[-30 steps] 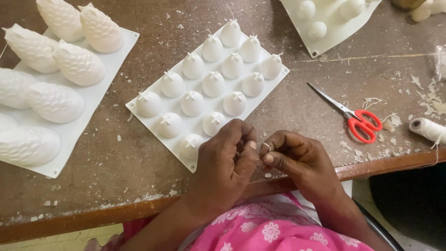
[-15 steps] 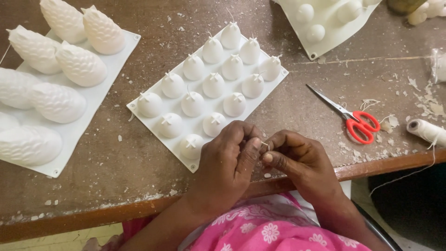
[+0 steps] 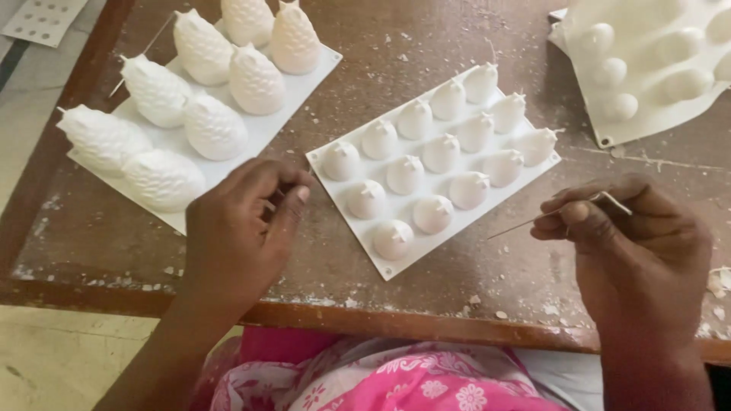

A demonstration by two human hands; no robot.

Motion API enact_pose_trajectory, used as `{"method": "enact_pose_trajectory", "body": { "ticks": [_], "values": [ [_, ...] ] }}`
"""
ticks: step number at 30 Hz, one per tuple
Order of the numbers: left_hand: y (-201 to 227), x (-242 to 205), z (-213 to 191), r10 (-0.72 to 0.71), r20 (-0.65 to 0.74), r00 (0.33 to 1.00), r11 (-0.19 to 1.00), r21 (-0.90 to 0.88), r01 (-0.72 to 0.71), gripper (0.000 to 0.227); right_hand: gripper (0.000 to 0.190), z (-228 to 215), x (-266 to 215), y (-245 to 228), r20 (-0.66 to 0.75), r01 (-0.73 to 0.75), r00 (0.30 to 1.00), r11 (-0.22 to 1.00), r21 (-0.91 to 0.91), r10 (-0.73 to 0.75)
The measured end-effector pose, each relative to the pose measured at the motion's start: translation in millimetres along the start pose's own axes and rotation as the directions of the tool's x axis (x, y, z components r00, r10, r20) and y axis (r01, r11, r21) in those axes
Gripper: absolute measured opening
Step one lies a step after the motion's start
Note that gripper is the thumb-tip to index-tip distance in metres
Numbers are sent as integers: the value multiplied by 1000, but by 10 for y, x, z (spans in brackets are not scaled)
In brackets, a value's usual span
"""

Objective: Manually inserting wicks into candle molds using a needle and thread.

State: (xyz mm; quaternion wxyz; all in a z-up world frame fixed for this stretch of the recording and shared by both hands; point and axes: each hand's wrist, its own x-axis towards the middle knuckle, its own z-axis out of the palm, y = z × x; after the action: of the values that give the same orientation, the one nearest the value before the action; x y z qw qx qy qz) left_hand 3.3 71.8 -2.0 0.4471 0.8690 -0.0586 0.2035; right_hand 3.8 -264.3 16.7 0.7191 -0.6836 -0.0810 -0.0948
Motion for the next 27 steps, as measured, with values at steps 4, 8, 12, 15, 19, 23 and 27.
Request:
{"method": "enact_pose_trajectory", "body": {
  "ticks": [4,8,12,15,19,23,27],
  "values": [
    [-85,200,-62,180,237,955,909,331,-254,10,5,179,234,-141,102,105,990,986,-129,-92],
    [18,401,166,401,283,871,839,267,-473,9,5,201,442,57,243,279,945,928,-246,-219],
    [191,513,647,463,501,731,787,147,-599,14,6,346,379,85,263,356,931,795,-492,-254],
    [236,519,871,503,522,689,786,56,-616,23,9,357,284,156,227,380,925,735,-561,-305],
    [85,491,1071,512,413,754,842,-68,-535,20,11,378,298,183,128,277,961,857,-434,-246],
    [36,453,1028,489,422,763,866,-130,-483,26,13,367,346,189,181,271,962,808,-523,-206],
    [5,428,1042,461,448,767,884,-158,-439,19,6,288,397,249,268,362,926,820,-444,-264]
  ]
}}
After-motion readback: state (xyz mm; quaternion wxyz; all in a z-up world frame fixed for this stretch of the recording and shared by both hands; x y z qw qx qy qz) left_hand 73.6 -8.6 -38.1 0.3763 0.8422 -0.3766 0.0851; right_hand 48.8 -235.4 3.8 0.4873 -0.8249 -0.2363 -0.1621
